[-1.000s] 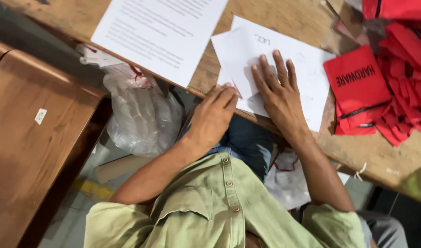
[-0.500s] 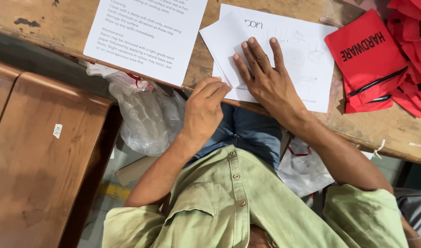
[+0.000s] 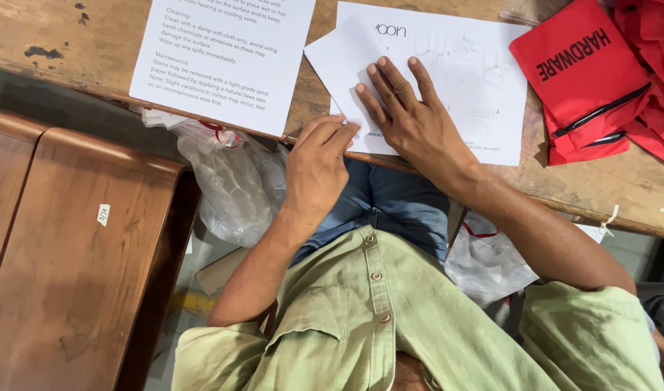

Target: Folding furniture instruction manuals and placing them into red hardware bags.

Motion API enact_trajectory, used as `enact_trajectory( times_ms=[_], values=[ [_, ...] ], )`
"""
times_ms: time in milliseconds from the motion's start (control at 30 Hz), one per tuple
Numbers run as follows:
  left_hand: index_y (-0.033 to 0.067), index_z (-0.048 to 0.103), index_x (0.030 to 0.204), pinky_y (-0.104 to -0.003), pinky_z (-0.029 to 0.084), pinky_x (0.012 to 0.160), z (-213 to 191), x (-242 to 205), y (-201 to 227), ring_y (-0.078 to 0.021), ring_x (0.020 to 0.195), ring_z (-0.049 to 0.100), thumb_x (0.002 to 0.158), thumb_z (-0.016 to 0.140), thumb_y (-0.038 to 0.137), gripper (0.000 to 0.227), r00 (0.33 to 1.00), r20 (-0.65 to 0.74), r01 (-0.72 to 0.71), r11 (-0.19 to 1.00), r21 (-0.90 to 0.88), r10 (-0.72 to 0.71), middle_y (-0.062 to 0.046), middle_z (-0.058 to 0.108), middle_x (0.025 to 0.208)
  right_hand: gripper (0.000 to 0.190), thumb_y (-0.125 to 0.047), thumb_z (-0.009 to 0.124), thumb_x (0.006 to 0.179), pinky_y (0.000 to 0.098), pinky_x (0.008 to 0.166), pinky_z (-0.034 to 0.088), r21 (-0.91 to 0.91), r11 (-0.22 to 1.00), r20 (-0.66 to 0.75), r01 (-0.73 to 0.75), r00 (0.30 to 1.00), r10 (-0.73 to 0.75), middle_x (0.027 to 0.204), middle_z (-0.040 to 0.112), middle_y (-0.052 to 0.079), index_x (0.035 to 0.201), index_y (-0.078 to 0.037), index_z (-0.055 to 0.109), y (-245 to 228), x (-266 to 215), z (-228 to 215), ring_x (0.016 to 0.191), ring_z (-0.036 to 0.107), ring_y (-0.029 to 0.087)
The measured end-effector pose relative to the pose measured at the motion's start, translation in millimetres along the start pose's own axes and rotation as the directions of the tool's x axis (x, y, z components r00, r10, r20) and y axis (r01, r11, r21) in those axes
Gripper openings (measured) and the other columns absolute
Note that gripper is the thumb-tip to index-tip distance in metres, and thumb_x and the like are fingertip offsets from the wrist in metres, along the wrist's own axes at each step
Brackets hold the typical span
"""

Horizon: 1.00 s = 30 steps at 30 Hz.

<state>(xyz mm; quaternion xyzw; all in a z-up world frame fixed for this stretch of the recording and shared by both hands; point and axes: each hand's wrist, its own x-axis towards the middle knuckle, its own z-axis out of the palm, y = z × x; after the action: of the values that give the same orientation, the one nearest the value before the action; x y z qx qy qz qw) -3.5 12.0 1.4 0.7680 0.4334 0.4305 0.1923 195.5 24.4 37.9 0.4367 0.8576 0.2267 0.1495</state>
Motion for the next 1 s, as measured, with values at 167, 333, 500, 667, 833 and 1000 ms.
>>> enact_trajectory(
  times_ms=[167, 333, 500, 667, 833, 1000],
  values=[
    [0.0194, 0.074, 0.129, -0.036, 0.058, 0.071, 0, 0, 7, -0.0223, 0.101, 0.061, 0.078, 0.067, -0.011, 0.06, 0.988, 0.153, -0.028, 0.977, 0.209, -0.004, -0.002, 0.06, 0.105, 0.074, -0.017, 0.06, 0.096, 0.049, 0.127, 0.023, 0.064, 0.998, -0.027, -0.003, 1.0, 0.005, 0.167, 0.035, 0.017, 0.164, -0.008, 0.033, 1, -1, 11, 0.157, 0.024, 0.032],
    [0.0211, 0.074, 0.13, -0.036, 0.057, 0.062, 4, 2, 15, -0.0226, 0.105, 0.057, 0.078, 0.071, -0.004, 0.057, 0.974, 0.227, -0.067, 0.936, 0.345, -0.014, -0.003, 0.054, 0.106, 0.072, -0.011, 0.061, 0.096, 0.0461, 0.126, 0.031, 0.173, 0.985, -0.069, -0.006, 0.997, 0.018, 0.166, 0.035, 0.021, 0.162, -0.003, 0.035, 3, -1, 14, 0.156, 0.025, 0.034],
    [0.0182, 0.078, 0.114, -0.04, 0.056, 0.065, 4, 15, 22, -0.0283, 0.109, 0.054, 0.08, 0.073, 0.003, 0.038, 0.979, 0.205, -0.064, 0.921, 0.384, -0.017, -0.004, 0.057, 0.114, 0.083, 0.01, 0.065, 0.08, 0.0447, 0.123, 0.04, 0.653, 0.749, -0.144, -0.109, 0.954, 0.264, 0.165, 0.04, 0.021, 0.158, 0.002, 0.038, 10, -2, 37, 0.154, 0.033, 0.038],
    [0.0084, 0.071, 0.095, -0.04, 0.058, 0.087, 10, 28, 13, -0.0313, 0.125, 0.054, 0.077, 0.069, 0.003, 0.019, 0.965, 0.202, -0.237, 0.894, 0.379, 0.17, -0.007, 0.06, 0.141, 0.067, -0.001, 0.082, 0.083, 0.0421, 0.108, 0.052, 0.919, 0.355, -0.075, -0.173, 0.806, 0.587, 0.146, 0.059, 0.018, 0.145, 0.001, 0.055, 22, -24, 54, 0.134, 0.054, 0.036],
    [0.0058, 0.066, 0.101, -0.042, 0.054, 0.1, 32, 31, -6, -0.0286, 0.133, 0.054, 0.088, 0.065, 0.004, 0.014, 0.939, 0.251, -0.318, 0.867, 0.384, 0.234, -0.01, 0.062, 0.14, 0.06, 0.0, 0.083, 0.079, 0.0377, 0.094, 0.058, 0.983, 0.122, 0.023, -0.135, 0.756, 0.655, 0.123, 0.066, 0.018, 0.136, 0.0, 0.062, 24, -34, 47, 0.11, 0.067, 0.031],
    [0.0215, 0.06, 0.146, -0.037, 0.061, 0.069, 19, 41, 16, -0.0312, 0.114, 0.059, 0.085, 0.063, -0.001, 0.064, 0.92, 0.341, -0.34, 0.827, 0.447, 0.194, -0.011, 0.058, 0.131, 0.045, 0.008, 0.071, 0.076, 0.0372, 0.092, 0.059, 0.819, 0.565, -0.306, -0.1, 0.756, 0.578, 0.128, 0.07, 0.009, 0.118, -0.009, 0.071, 6, -61, 70, 0.109, 0.066, 0.028]
  ],
)
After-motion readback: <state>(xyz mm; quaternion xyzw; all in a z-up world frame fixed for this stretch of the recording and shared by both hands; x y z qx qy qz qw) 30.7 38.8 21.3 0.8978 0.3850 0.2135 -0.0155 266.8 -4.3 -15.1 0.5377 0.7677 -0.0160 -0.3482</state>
